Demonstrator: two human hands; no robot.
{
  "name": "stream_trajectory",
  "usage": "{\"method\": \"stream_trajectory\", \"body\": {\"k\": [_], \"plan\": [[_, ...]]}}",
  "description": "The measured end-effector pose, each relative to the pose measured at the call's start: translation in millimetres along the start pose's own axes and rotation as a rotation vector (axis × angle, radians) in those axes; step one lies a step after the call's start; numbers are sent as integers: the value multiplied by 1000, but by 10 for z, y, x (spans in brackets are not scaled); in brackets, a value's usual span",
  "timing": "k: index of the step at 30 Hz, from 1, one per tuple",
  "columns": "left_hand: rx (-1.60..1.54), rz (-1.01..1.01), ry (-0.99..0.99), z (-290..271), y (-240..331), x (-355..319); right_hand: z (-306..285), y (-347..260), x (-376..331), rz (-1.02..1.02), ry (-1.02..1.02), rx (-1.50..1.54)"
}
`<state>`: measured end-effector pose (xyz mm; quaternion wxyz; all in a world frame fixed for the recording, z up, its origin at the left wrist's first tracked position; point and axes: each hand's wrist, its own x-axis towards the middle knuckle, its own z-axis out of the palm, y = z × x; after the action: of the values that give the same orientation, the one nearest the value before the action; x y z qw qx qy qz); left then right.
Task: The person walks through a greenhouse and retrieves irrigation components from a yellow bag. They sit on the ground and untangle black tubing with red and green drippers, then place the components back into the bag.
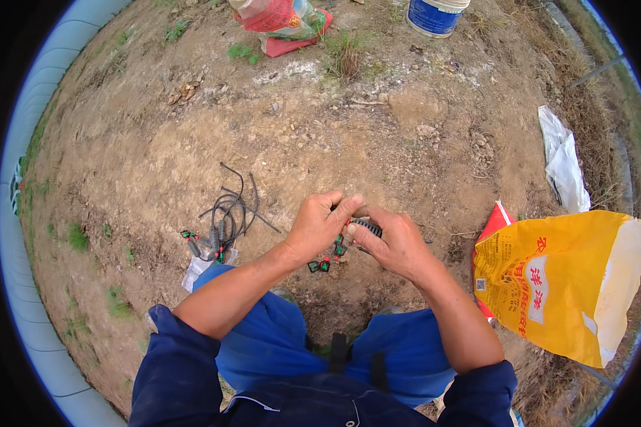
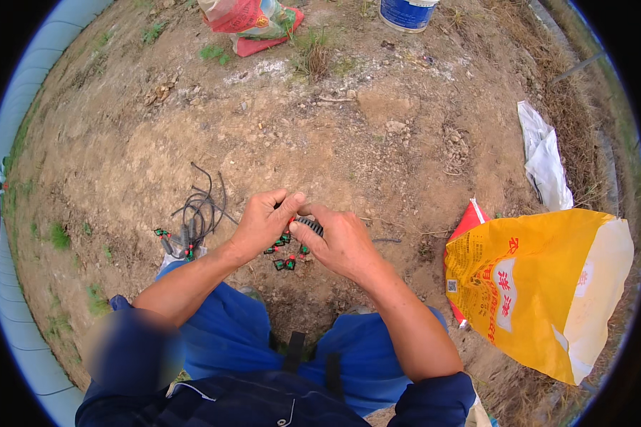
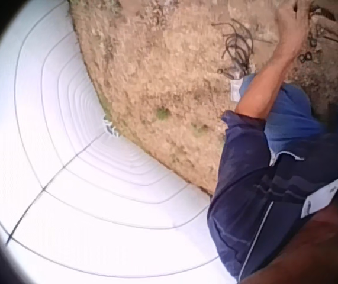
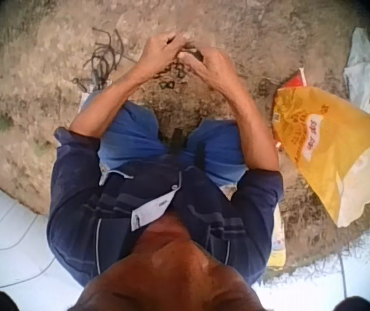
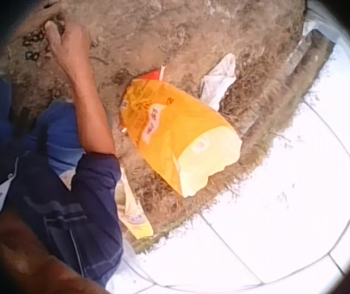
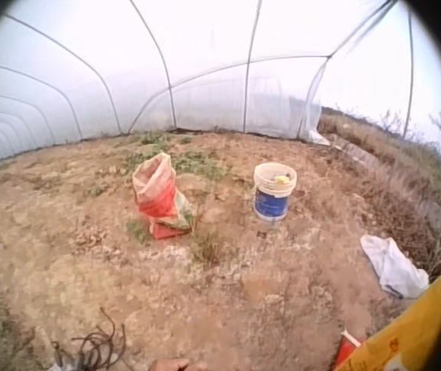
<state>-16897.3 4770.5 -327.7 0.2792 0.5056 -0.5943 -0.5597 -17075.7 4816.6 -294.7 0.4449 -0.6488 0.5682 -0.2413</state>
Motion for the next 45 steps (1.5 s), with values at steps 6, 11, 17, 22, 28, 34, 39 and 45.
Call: {"method": "stream_trajectory", "body": {"k": [6,11,17,22,28,34,39,45], "plan": [[-335,-417,-30,-929,16,180,-248,249,-43,-64,202,169],[-624,-596,402,-1860,-1242,97,-417,642,-261,171,311,-52],[-853,-846,707,-2648,-3201,-645,-617,-117,-914,-50,571,-260],[134,-1056,552,-2612,-3678,-952,-1282,-923,-2399,-245,931,-827],[571,-571,206,-2189,-2703,-10,-1940,-977,-2914,437,520,-1213],[212,-20,-287,187,1095,584,-1658,-1114,-2882,37,163,-859],[356,311,-839,1405,2563,87,-1672,-1144,-2841,28,-39,-766],[652,542,-861,1803,2788,-268,-1502,-1115,-2896,45,-86,-510]]}}
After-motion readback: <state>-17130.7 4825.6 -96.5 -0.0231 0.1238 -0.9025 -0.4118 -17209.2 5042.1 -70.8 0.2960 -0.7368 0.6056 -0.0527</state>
